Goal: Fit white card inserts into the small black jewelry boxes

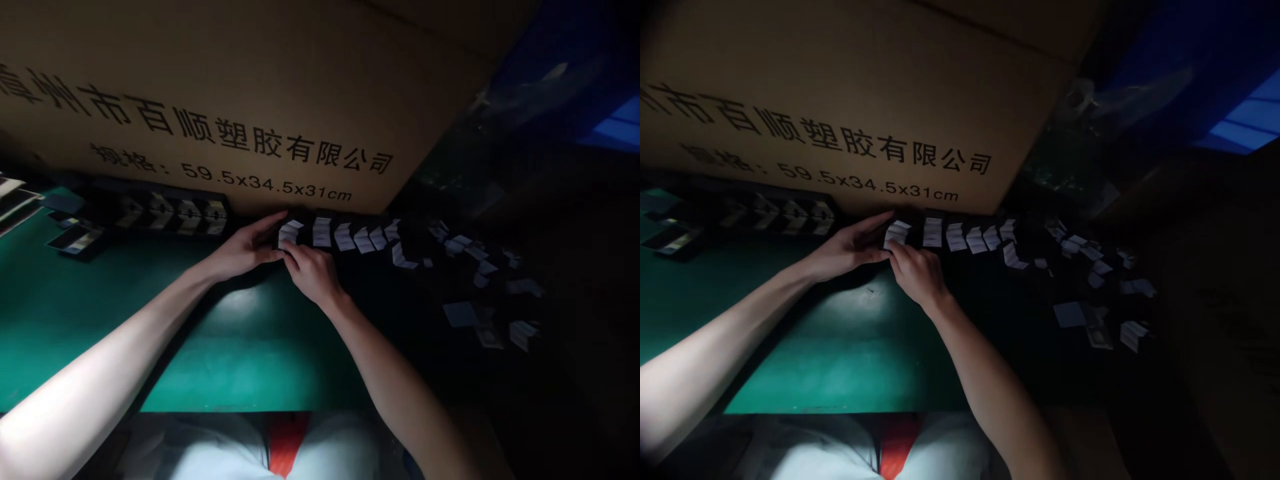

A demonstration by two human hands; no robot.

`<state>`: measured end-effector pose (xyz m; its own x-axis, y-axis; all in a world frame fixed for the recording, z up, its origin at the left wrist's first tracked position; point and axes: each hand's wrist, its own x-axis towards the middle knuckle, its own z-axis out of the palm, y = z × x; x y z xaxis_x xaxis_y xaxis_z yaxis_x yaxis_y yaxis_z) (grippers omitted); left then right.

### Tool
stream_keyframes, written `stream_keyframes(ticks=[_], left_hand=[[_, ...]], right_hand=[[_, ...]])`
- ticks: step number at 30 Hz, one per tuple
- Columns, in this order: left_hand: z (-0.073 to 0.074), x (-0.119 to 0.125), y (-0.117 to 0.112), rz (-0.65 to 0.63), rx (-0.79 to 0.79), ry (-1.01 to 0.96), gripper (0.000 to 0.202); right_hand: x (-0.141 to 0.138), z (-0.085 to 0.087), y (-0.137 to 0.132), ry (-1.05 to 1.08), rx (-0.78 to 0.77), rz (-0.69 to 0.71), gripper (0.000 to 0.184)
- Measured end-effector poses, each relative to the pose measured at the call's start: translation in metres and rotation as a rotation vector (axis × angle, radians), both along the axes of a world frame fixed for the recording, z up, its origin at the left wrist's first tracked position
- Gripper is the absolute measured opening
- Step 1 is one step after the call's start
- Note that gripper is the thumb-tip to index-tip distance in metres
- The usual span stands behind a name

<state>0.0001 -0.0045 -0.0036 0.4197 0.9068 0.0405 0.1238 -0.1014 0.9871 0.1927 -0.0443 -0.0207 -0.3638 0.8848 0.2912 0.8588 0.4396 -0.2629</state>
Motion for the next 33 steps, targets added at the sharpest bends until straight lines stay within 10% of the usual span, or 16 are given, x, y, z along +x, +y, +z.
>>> stream_keyframes(ticks=[17,33], left_hand=[[0.000,0.008,0.001,0.140,0.019,0.086,0.043],[0.005,0.010,-0.002,0.123,-0.028,0.104,0.036]], right_hand=[[-0.002,0.005,-0.001,-0.112,-0.066,-0.250,0.047],[-0.004,0.002,-0.001,-0.121,-0.064,-0.271,0.047]])
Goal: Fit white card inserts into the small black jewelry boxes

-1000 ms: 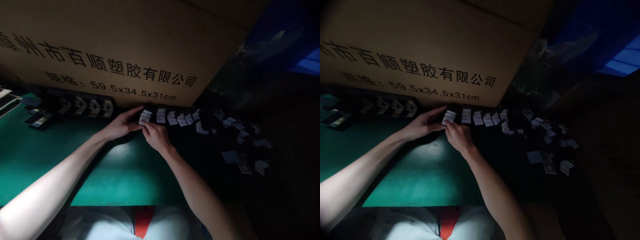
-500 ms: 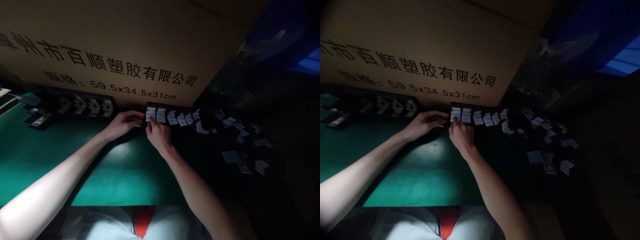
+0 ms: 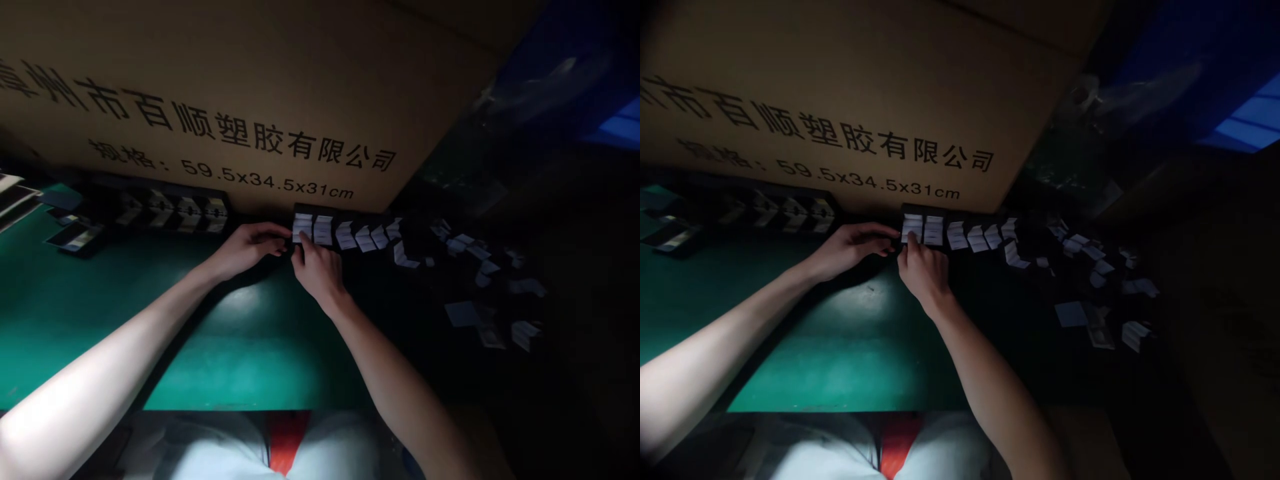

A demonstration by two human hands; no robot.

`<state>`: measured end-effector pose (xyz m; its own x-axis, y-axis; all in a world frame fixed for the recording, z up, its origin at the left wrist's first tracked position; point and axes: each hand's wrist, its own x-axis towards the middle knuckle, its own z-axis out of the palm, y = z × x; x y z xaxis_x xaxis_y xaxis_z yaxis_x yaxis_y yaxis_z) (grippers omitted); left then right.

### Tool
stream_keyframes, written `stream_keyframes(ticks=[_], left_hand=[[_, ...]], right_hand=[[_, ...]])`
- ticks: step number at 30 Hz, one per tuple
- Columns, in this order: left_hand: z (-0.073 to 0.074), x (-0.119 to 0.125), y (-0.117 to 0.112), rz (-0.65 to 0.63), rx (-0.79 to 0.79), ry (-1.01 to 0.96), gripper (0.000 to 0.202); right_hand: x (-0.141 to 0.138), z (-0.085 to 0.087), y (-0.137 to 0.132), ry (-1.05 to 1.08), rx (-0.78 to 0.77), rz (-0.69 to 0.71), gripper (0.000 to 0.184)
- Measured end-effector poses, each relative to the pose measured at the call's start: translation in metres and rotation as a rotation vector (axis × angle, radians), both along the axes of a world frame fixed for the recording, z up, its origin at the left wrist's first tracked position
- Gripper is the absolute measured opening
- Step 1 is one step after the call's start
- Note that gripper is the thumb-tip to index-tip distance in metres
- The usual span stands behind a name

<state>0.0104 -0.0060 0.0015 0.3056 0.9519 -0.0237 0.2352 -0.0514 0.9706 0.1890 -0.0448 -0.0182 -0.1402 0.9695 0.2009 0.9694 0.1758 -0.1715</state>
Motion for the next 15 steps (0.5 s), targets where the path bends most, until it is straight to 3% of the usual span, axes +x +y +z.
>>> stream_keyframes(ticks=[8,15], left_hand=[[-0.0013,0.0001,0.0007,0.000,0.014,0.009,0.032],[-0.0010,-0.0020,0.0012,-0.052,0.025,-0.012,0.026]], right_hand=[[0.0013,-0.0008,0.0009,0.069,0.050,-0.002,0.044],[0.0028,-0.0061,0.0015,0.174,0.153,0.129,0.035]])
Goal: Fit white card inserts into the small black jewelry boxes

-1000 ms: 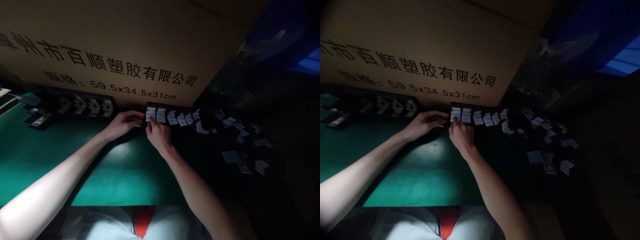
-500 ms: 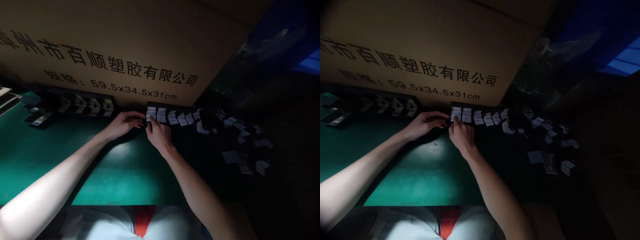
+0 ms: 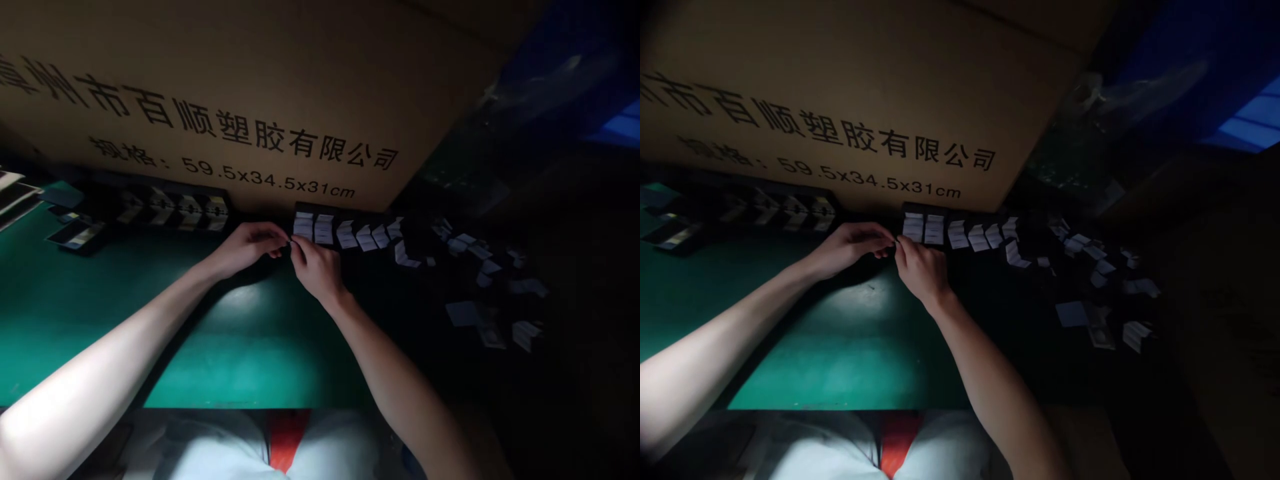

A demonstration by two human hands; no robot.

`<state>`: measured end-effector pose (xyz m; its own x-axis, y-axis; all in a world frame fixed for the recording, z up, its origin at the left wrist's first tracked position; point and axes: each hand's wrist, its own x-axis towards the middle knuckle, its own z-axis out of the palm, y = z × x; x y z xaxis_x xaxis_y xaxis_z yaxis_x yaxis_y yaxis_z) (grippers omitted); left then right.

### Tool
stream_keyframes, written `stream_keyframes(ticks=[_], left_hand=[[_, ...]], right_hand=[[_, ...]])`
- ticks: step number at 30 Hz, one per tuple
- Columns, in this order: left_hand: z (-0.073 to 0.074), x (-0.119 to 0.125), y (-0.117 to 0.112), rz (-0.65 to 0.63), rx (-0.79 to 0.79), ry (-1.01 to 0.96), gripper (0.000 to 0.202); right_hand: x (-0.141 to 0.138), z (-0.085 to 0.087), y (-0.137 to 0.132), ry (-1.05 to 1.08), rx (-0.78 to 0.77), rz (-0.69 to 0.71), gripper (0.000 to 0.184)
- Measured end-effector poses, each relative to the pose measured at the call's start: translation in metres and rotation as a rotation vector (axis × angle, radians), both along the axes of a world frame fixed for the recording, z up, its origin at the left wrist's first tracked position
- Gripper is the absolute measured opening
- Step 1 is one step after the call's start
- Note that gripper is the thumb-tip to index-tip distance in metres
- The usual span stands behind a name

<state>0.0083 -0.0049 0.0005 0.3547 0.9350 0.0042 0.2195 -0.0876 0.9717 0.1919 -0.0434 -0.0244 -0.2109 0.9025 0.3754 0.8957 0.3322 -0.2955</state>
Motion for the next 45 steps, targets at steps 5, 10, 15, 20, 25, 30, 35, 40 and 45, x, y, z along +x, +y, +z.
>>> stream_keyframes(ticks=[5,10,15,20,25,30,35,40,45], left_hand=[[0.0032,-0.0003,-0.0011,-0.015,-0.018,-0.010,0.023],[0.0054,0.0008,-0.0021,-0.014,-0.028,-0.036,0.020],[0.0022,-0.0013,-0.0004,-0.027,-0.031,-0.059,0.016],[0.0020,-0.0024,-0.0002,-0.037,-0.019,-0.046,0.016],[0.0033,-0.0018,-0.0007,-0.042,-0.030,-0.044,0.018],[0.0062,-0.0013,-0.0020,-0.050,-0.036,-0.044,0.017],[0.0062,-0.0011,-0.0017,-0.051,-0.035,-0.039,0.018],[0.0044,-0.0019,-0.0006,-0.058,-0.032,-0.030,0.019],[0.0046,-0.0019,-0.0006,-0.055,-0.036,-0.023,0.022]], right_hand=[[0.0002,0.0006,-0.0007,0.007,-0.011,0.043,0.034],[0.0007,0.0023,-0.0018,-0.015,-0.040,0.041,0.032],[-0.0008,0.0039,-0.0018,-0.018,-0.063,0.009,0.029],[-0.0009,0.0035,-0.0021,0.008,-0.061,0.022,0.030],[-0.0002,0.0002,-0.0018,0.028,-0.043,0.031,0.029],[0.0008,-0.0004,-0.0015,0.017,-0.047,0.044,0.031],[0.0011,0.0020,-0.0021,0.014,-0.058,0.047,0.031],[0.0003,0.0045,-0.0023,0.012,-0.077,0.034,0.030],[-0.0009,0.0038,-0.0018,0.008,-0.076,0.015,0.028]])
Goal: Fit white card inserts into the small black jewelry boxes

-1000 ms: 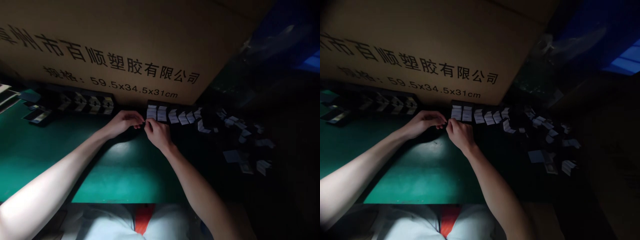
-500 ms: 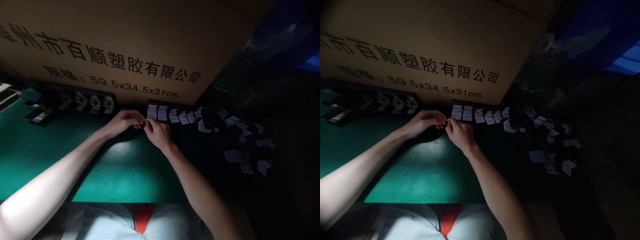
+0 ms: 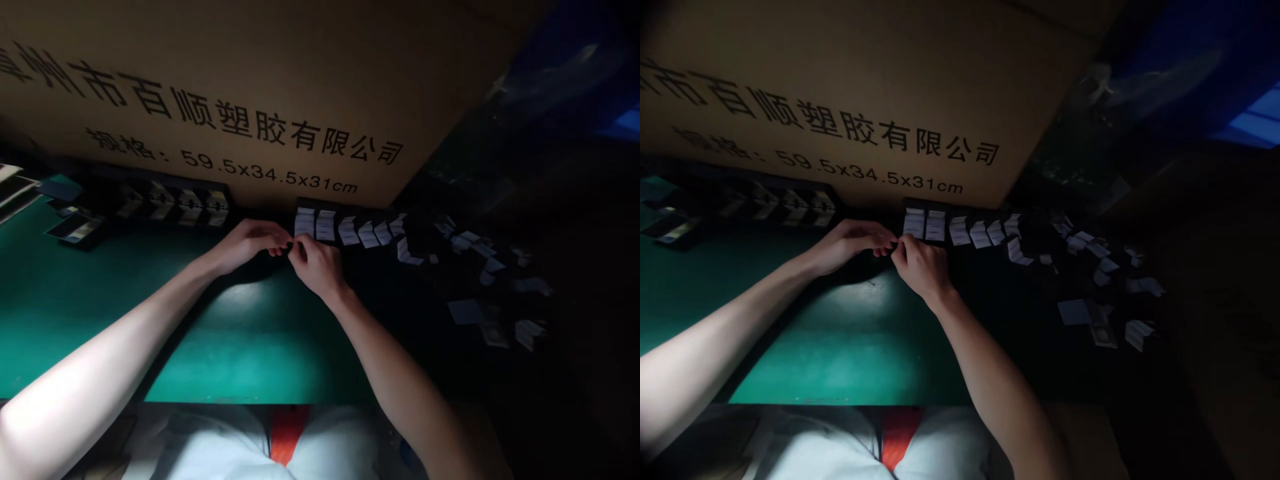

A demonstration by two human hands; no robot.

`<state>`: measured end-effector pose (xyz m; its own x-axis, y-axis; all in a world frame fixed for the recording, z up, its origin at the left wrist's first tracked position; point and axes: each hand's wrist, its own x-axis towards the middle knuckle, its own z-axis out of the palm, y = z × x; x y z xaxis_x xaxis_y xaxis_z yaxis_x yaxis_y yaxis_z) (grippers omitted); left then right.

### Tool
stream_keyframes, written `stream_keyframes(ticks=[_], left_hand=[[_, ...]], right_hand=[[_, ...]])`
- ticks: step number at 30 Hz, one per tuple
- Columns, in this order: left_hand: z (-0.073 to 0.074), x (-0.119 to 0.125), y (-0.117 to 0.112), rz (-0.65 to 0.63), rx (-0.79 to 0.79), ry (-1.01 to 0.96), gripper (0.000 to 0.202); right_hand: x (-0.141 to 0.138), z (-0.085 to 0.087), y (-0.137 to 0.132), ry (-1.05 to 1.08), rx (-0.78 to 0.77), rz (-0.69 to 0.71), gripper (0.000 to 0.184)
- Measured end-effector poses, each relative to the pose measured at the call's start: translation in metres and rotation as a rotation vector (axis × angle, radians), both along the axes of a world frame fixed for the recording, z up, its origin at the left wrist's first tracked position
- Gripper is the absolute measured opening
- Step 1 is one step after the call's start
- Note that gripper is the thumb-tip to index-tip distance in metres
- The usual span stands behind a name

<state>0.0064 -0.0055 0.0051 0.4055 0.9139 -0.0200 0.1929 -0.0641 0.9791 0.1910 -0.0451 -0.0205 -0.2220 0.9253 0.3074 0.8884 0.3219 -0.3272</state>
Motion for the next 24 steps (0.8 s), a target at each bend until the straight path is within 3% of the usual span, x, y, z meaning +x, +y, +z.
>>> stream_keyframes(ticks=[18,24], left_hand=[[-0.0037,0.0007,0.0003,0.032,0.014,0.008,0.024],[-0.0102,-0.0002,0.0019,0.093,0.019,-0.021,0.022]], right_hand=[[-0.0002,0.0009,0.0013,0.007,-0.014,-0.096,0.020],[0.0031,0.0005,0.0000,0.069,0.083,-0.070,0.024]])
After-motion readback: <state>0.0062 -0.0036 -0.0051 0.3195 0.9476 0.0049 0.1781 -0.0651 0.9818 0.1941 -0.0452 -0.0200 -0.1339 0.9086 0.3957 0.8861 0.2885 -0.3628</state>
